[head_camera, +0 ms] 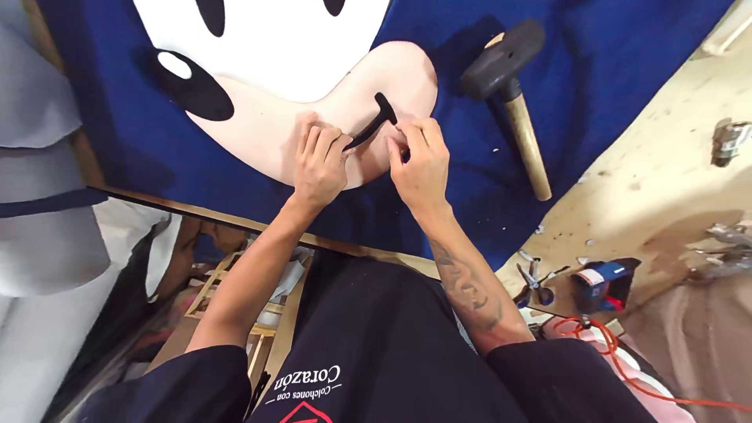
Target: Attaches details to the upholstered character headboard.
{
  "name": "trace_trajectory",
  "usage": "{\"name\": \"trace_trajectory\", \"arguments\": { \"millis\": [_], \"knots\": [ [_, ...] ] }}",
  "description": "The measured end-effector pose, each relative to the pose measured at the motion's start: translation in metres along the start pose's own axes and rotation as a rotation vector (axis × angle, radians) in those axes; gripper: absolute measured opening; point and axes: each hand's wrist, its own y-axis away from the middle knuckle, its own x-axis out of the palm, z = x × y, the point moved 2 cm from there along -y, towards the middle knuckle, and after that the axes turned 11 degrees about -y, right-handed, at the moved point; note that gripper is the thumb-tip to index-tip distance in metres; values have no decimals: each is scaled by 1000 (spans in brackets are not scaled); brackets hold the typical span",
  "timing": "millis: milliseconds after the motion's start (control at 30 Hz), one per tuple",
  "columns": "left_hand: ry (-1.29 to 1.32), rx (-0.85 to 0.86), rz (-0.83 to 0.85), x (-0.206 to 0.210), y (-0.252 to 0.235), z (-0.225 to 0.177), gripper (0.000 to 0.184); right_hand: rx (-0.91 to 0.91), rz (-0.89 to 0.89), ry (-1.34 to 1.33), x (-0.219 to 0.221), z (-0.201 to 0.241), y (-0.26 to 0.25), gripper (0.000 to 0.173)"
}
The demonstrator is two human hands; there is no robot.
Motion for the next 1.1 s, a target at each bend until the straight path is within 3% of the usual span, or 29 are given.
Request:
{"name": "trace_trajectory", "arguments": {
  "millis": [167, 300, 400, 567, 700, 767, 900, 967, 1100],
  "knots": [
    [50, -132, 57, -4, -3, -1, 15, 52, -42, -8, 6, -4, -20, 23],
    [171, -318, 230, -16, -13, -4, 6, 76, -86, -65, 3, -9, -24, 16],
    [202, -346, 278, -22, -19, -2, 4, 41, -103, -74, 7, -13, -30, 15],
    [186, -281, 437, -39, -21, 0, 13, 43, -37, -95, 2, -12, -34, 15],
    [-156, -124, 464, -29, -16, -3, 25, 143, 81, 6, -7, 21, -19, 23],
    [-303, -62, 591, -33, -22, -7, 40, 195, 56, 92, 5, 28, -17, 30],
    [-277, 92, 753, -40, -40, -17, 43, 280, 77, 219, -3, 28, -22, 30],
    [-278, 157, 764, -39, -39, -5, 47, 287, 58, 167, -2, 30, -20, 24],
    [-281, 294, 754, -43, -38, 10, 54, 231, 80, -63, -16, 29, 10, 30]
  ]
}}
